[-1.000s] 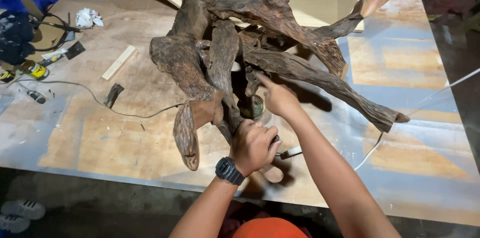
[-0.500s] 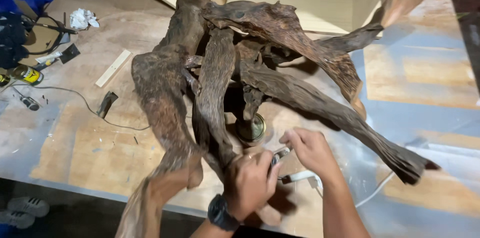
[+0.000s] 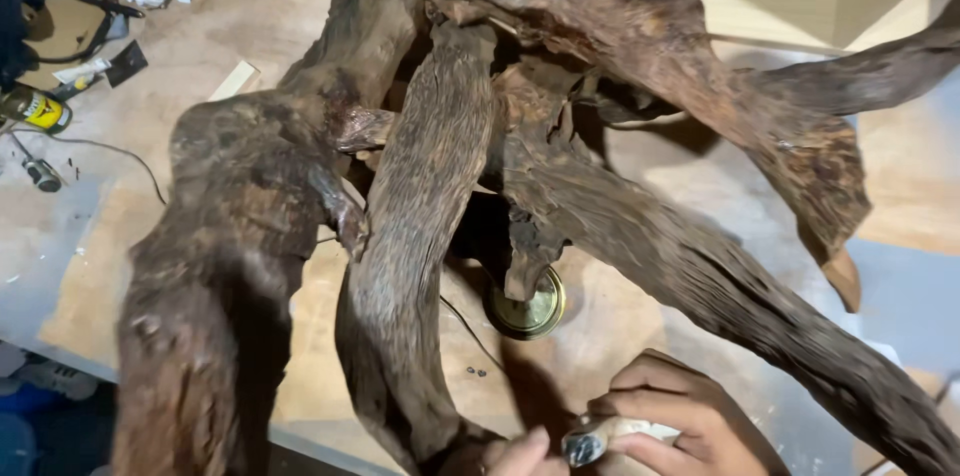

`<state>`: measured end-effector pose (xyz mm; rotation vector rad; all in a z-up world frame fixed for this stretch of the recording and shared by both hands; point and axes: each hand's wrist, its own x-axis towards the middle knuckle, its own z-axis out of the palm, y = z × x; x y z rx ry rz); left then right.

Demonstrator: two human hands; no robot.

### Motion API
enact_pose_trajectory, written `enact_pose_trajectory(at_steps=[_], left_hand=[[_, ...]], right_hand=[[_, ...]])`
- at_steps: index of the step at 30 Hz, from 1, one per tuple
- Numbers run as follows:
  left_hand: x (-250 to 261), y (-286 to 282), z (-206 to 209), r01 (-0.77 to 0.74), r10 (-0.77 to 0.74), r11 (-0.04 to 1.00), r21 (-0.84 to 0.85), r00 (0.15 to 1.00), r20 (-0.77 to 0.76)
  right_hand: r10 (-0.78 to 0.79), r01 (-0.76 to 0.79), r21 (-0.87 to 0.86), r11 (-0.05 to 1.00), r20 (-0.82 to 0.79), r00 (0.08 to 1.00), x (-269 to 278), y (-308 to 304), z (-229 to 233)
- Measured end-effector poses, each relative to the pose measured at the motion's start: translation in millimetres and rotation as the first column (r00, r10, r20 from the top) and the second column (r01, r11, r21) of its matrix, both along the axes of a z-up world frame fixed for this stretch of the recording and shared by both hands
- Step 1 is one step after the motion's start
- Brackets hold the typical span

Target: The person sands a piece of driftwood with sandpaper and then applies a finish using a brush.

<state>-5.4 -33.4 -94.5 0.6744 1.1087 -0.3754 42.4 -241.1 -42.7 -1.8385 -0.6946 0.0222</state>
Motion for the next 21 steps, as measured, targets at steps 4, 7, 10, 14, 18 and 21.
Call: enact_pose_trajectory(at_steps=[4,7,10,14,18,21], left_hand=[[7,9,-12,0.278,-0.26,0.946,0.168,0.958,-0.121],[25,20,-8,0.504,-0.46,0.813,0.293,0.863,-0.207],[30,30,0,0.697,-0.612,0.611,0.375,0.716,-0.335],[18,39,17,0.885,-0.72,0.226,0.407,0.433,-0.542],[-2,40,49,-0.501,-0.933,-0.322,0.803,0.314,-0.178],[10,31,97,-0.53,-0.984,-0.111,0.84,0.178,-0.017]], right_hand=[[-0.113,0.11,-0.075,0.991,-0.031,0.993,-4,-14,-31],[-0.116,0.116,-0.059,0.992,-0.01,0.993,-1,-21,-43],[-0.169,0.166,-0.07,0.984,-0.033,0.985,-5,-19,-38],[-0.301,0.29,-0.164,0.943,-0.048,0.952,-22,-24,-47],[-0.444,0.416,-0.187,0.89,-0.147,0.884,-38,-16,-27],[-0.534,0.518,-0.19,0.834,-0.046,0.844,-48,-8,-30]])
